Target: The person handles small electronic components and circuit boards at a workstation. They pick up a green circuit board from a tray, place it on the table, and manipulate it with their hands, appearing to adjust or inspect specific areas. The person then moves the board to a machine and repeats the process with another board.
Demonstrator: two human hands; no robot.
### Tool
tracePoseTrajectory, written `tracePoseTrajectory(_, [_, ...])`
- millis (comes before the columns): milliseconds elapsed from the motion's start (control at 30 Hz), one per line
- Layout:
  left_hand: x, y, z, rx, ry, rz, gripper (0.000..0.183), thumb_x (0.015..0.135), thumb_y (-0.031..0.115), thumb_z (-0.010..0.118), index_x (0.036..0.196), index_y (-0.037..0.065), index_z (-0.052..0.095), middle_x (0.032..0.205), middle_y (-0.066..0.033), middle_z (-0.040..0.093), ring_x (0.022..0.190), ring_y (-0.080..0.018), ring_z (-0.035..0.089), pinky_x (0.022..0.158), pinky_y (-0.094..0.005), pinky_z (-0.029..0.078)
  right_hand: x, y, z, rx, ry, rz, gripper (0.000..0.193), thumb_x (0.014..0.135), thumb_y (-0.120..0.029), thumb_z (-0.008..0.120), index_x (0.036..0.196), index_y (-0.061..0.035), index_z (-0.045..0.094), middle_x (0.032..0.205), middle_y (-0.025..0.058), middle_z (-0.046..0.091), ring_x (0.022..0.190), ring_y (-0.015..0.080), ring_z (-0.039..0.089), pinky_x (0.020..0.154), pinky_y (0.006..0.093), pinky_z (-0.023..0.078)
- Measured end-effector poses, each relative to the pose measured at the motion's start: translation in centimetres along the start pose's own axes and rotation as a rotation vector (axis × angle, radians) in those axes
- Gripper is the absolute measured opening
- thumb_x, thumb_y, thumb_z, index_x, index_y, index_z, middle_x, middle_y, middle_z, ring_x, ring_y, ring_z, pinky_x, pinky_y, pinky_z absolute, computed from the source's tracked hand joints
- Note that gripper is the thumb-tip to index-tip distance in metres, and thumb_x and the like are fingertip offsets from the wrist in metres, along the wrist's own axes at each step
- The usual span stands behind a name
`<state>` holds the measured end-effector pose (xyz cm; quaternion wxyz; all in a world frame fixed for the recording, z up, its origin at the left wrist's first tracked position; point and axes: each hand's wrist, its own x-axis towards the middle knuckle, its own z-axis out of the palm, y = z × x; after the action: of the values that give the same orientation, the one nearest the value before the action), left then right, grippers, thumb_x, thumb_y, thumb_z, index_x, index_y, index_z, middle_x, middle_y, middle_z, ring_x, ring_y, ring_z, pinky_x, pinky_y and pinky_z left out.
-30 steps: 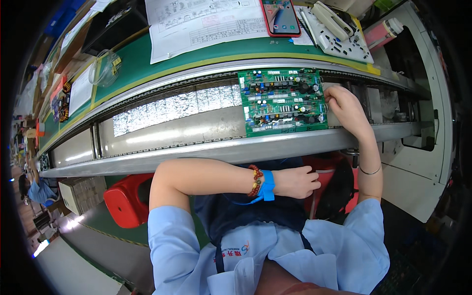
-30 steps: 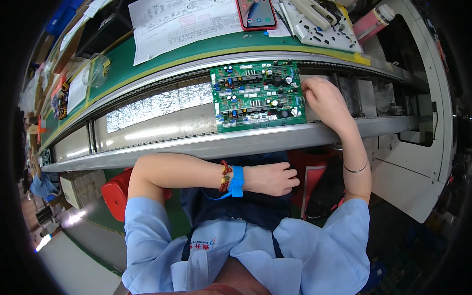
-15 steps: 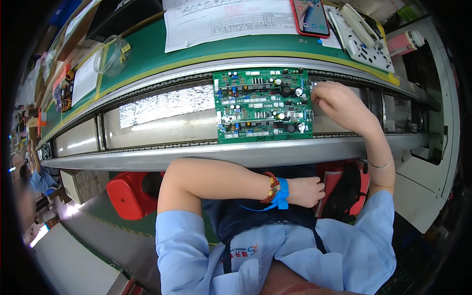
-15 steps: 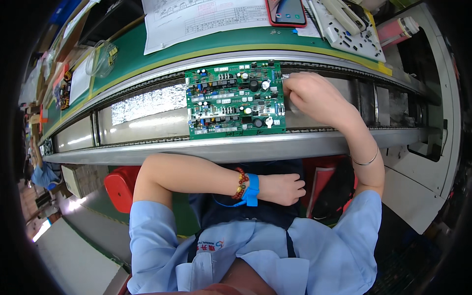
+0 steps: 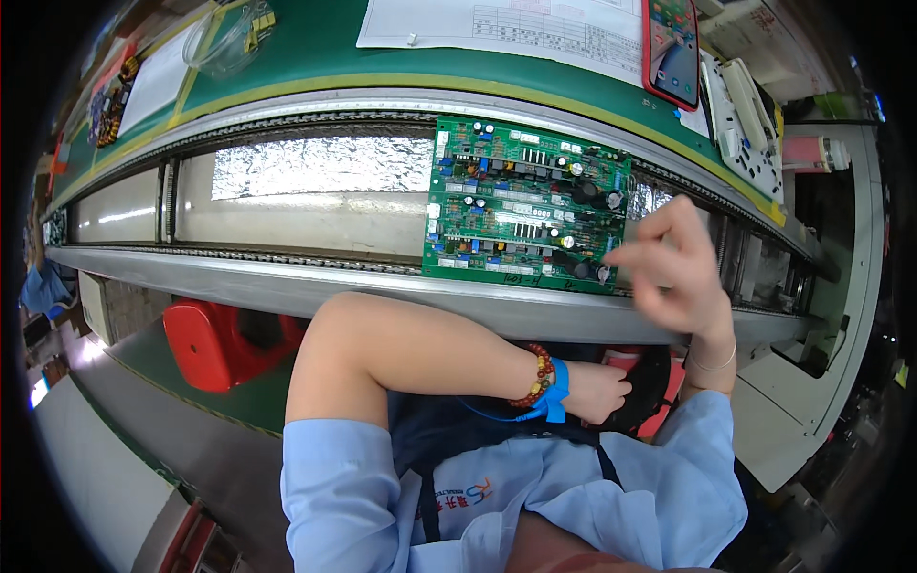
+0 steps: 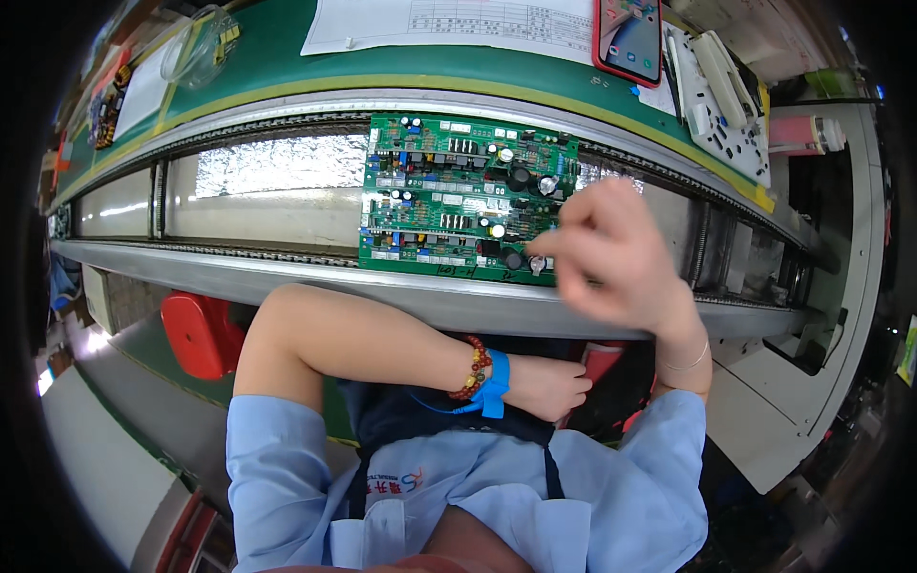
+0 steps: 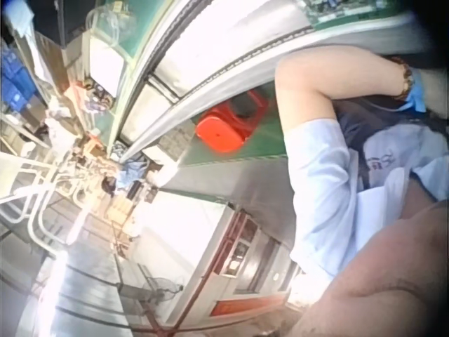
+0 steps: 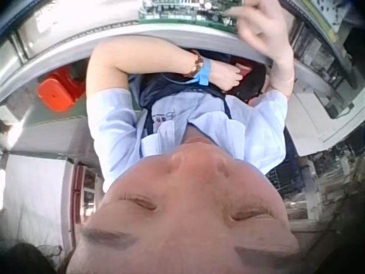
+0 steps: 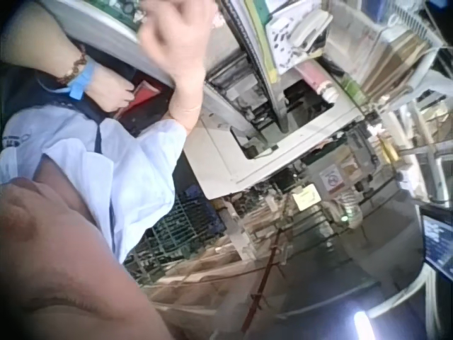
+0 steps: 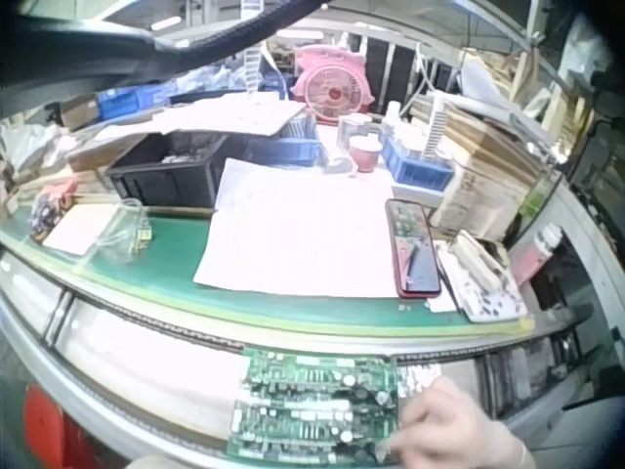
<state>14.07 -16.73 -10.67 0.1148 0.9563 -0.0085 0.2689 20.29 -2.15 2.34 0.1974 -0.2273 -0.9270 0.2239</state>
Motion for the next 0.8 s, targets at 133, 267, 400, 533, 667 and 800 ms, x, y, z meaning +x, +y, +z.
tracePoseTrajectory(133, [0.2,-0.4,-1.0,-0.054,-0.089,0.026,0.013,0.071,0.019,0.056,0.067,0.010,0.066,0.078,-0.0016,0.058,0.080,-0.0199,0.052,0.068,-0.0299,0.041,0.0,-0.8,1.4,-0.092,-0.088,-0.127,0.029,0.057,-0.006,0.063,0.085,-0.0135,0.066,0.075,-0.0001,0.044,0.069,0.0183,0.043,0.065,0.0313,0.031])
tracePoseTrajectory(267, [0.1,-0.4,-1.2,-0.063,-0.086,0.025,0.013,0.071,0.019,0.057,0.067,0.011,0.066,0.077,-0.0011,0.057,0.080,-0.0199,0.051,0.068,-0.0303,0.042,-0.2,-0.9,2.2,-0.185,-0.092,-0.155,0.033,0.057,-0.009,0.064,0.089,-0.0126,0.067,0.074,-0.0010,0.043,0.070,0.0169,0.043,0.068,0.0311,0.032])
tracePoseTrajectory(400, [0.0,-0.4,-1.3,-0.066,-0.079,0.023,0.013,0.071,0.019,0.057,0.067,0.011,0.066,0.076,-0.0010,0.057,0.079,-0.0198,0.051,0.069,-0.0308,0.042,-0.2,-0.9,2.3,-0.233,-0.080,-0.166,0.035,0.057,-0.009,0.065,0.091,-0.0113,0.067,0.073,-0.0014,0.042,0.069,0.0159,0.043,0.069,0.0313,0.033])
tracePoseTrajectory(533, [0.1,-0.3,-1.0,-0.066,-0.068,0.011,0.013,0.071,0.020,0.057,0.066,0.011,0.065,0.075,-0.0010,0.057,0.079,-0.0197,0.051,0.067,-0.0305,0.041,-0.6,-0.9,2.6,-0.255,-0.111,-0.154,0.039,0.055,-0.007,0.062,0.093,-0.0136,0.071,0.071,-0.0001,0.037,0.068,0.0176,0.039,0.070,0.0330,0.032])
tracePoseTrajectory(667, [0.1,-0.3,-0.9,-0.061,-0.023,0.005,0.014,0.067,0.024,0.060,0.065,0.012,0.067,0.074,-0.0008,0.060,0.078,-0.0205,0.053,0.064,-0.0308,0.041,-0.8,-0.7,2.7,-0.265,-0.112,-0.142,0.041,0.054,-0.006,0.061,0.093,-0.0135,0.071,0.069,-0.0004,0.036,0.067,0.0171,0.039,0.069,0.0324,0.032])
tracePoseTrajectory(800, [0.1,-0.2,-0.7,-0.054,-0.006,-0.006,0.016,0.065,0.027,0.061,0.065,0.012,0.068,0.073,-0.0006,0.062,0.079,-0.0211,0.054,0.063,-0.0310,0.041,-0.5,-0.7,1.9,-0.243,-0.139,-0.165,0.034,0.055,-0.008,0.064,0.089,-0.0094,0.066,0.071,-0.0012,0.042,0.065,0.0158,0.045,0.068,0.0314,0.034])
